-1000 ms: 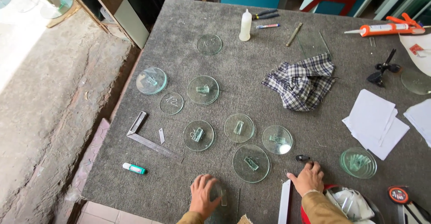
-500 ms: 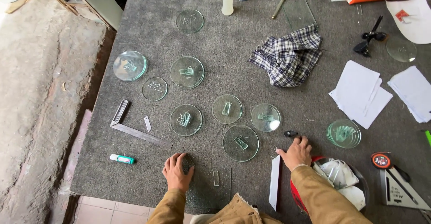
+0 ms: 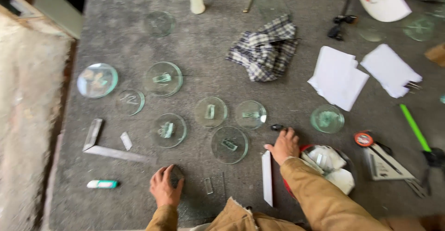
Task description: A person is seen inspecting small glass pieces, applying a liquid from a small bottle to them, and then checking a larger stack of glass panes outside.
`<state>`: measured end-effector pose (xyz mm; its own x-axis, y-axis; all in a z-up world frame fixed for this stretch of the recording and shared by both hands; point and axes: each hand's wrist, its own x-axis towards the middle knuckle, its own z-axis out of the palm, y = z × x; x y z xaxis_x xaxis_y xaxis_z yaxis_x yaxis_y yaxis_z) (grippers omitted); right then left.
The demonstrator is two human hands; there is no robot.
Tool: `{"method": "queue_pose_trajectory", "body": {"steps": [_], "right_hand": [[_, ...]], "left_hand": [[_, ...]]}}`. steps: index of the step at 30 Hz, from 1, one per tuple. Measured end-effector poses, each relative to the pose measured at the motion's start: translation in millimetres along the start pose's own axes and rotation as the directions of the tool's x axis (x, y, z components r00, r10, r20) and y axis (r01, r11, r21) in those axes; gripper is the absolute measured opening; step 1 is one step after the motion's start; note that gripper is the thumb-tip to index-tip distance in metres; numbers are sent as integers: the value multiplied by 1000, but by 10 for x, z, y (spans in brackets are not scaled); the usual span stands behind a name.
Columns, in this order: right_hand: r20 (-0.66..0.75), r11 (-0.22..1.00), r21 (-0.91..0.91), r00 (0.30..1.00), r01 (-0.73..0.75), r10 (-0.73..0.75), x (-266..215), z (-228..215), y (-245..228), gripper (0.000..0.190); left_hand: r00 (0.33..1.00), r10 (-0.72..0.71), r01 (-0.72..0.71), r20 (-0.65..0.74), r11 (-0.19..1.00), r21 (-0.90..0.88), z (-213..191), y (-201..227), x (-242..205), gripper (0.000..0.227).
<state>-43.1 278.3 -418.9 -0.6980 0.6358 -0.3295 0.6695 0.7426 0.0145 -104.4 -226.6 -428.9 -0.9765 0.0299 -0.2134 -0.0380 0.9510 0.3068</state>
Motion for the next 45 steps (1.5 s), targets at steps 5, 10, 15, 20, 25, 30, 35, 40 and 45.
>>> {"method": "queue_pose_trajectory", "body": {"steps": [5,10,15,20,25,30,35,40,45], "right_hand": [[44,999,41,998,-36,34,-67,-208,-64,104],[122,994,80,990,-79,69,-123,-354,-148,103],[131,990,104,988,-91,77,-93,-342,-151,108],[173,993,83,982,-86,71,-102,-421,-137,110],[179,994,78,982,-77,63,-97,-397,-146,114],[134,968,230,988,-101,71,-175,-520,-149,87],[48,920,370,991,-130,121,-78,-194,-103,76],[-63,774,603,955,-194,289,49,110,-71,65],[-175,680,724,922,-118,346,99,25,-86,59]], "left_hand": [[999,-44,43,-20,999,-18,120,9,-22,76],[999,-33,33,-23,999,9,185,-50,-16,79],[990,-11,40,-140,977,209,151,9,-26,80],[968,126,-107,-217,990,97,373,-203,71,77],[970,154,-120,-187,976,180,455,-342,112,78],[936,221,-163,-273,962,218,431,-295,97,71],[996,15,-3,-92,992,125,274,-194,42,82],[1000,-10,13,-26,992,126,267,-176,62,83],[999,35,-32,-30,996,86,234,-231,64,90]]}}
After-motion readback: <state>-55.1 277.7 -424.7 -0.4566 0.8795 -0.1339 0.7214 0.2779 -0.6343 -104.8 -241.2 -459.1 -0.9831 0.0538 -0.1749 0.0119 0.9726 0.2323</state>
